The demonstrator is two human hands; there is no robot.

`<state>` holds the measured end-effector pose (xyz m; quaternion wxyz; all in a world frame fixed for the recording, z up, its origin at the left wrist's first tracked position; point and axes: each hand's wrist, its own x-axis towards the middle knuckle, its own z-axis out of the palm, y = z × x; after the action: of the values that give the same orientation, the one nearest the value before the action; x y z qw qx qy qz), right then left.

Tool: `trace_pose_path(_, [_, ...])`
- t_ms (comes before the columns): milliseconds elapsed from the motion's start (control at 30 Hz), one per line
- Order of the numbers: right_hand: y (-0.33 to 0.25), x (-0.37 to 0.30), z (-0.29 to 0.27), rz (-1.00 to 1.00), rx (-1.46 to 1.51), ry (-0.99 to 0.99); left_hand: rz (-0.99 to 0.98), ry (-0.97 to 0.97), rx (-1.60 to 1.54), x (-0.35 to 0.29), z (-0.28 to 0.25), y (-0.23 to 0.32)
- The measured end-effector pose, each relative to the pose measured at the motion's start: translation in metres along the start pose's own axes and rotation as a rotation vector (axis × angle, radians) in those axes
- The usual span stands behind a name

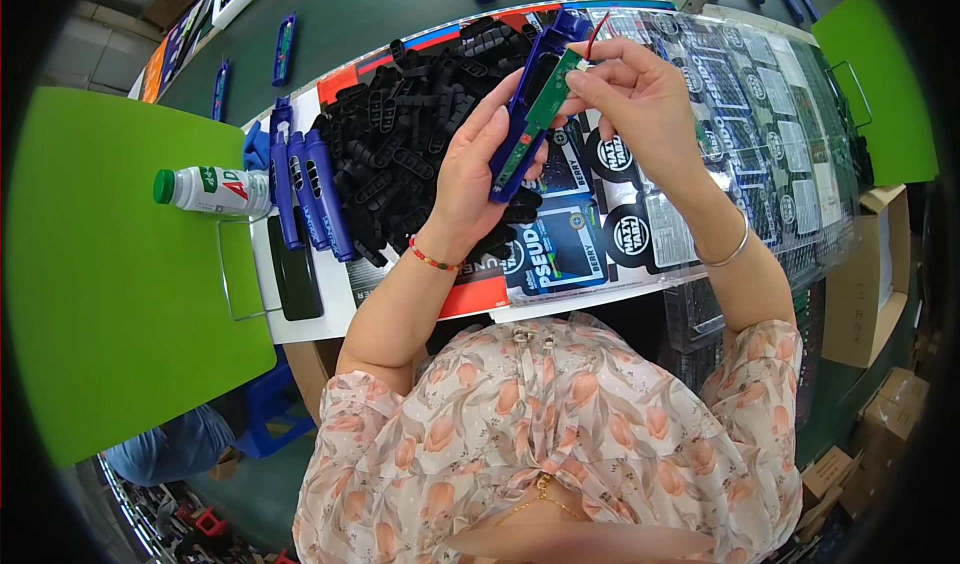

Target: The person assembles internal components and wiring into blue plastic tool housings by hand, taking green PCB components and red wires from a plastic bin and a cardboard box and inserting them into the housings.

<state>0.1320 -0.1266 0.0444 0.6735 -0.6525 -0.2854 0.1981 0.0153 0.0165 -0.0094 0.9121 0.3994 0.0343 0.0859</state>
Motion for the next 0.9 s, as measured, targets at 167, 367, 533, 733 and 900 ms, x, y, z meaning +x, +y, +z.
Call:
trace_pose_path(167, [0.008, -0.003, 0.003, -0.01, -0.081, 0.031, 0.048, 0.051, 0.168, -0.001, 0.003, -0.003])
trace_pose_path(367, [0.019, 0.001, 0.0, -0.118, -0.194, 0.034, 0.064, 0.061, 0.366, -0.004, 0.004, -0.008])
trace_pose_path(533, [0.01, -0.004, 0.022, -0.296, -0.318, 0.131, 0.094, 0.132, 0.391, -0.001, 0.006, 0.001])
trace_pose_path(733, [0.037, 0.016, 0.009, -0.304, -0.576, 0.085, 0.278, 0.285, 0.583, 0.026, -0.005, 0.074])
trace_pose_path(900, [0.056, 0.01, 0.023, -0.337, -0.732, -0.24, 0.285, 0.445, 0.735, 0.101, -0.086, 0.128])
